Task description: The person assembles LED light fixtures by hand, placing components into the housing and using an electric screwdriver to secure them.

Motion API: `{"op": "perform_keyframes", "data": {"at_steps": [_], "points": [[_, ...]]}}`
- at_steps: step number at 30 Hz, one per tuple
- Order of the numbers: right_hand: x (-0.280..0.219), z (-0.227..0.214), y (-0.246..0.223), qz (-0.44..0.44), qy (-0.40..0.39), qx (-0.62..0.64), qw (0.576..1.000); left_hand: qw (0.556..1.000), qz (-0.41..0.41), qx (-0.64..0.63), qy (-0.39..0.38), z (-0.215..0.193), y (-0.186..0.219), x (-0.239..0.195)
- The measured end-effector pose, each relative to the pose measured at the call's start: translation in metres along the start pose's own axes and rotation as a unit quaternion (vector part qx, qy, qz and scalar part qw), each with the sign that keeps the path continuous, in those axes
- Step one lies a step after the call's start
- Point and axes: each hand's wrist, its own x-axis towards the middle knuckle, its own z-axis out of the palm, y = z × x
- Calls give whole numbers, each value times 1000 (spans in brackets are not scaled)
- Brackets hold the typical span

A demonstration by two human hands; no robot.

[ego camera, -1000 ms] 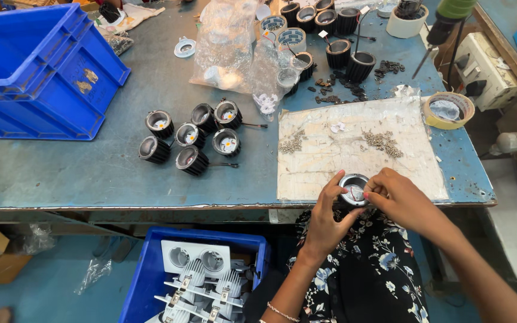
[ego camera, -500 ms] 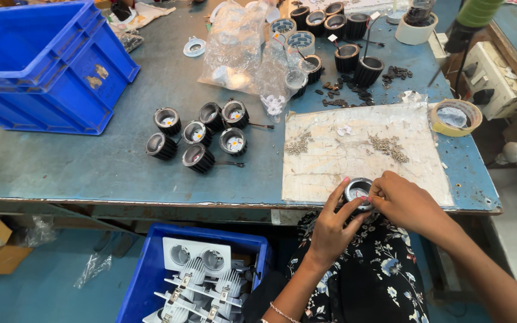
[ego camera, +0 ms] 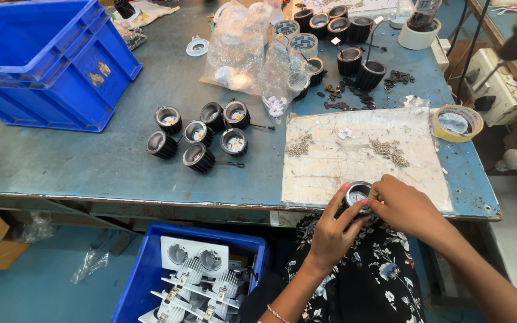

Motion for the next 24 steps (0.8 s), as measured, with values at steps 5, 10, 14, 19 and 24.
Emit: {"op": "perform_keyframes", "data": {"at_steps": [5, 10, 14, 19, 24], "points": [[3, 0, 1, -5, -2, -7, 1000, 1000, -5, 3, 5, 0, 0, 0], [5, 4, 5, 1, -2, 16, 1000, 1000, -29, -5, 8, 2, 3, -4], [8, 2, 6, -9, -6, 1, 1000, 999, -29, -10, 18, 3, 6, -2], [1, 3, 2, -12, 6, 11, 1000, 998, -56, -13, 7, 1, 10, -2], [-2, 5, -5, -15, 34, -16, 999, 995, -81, -60, 9, 1, 9, 0]]}}
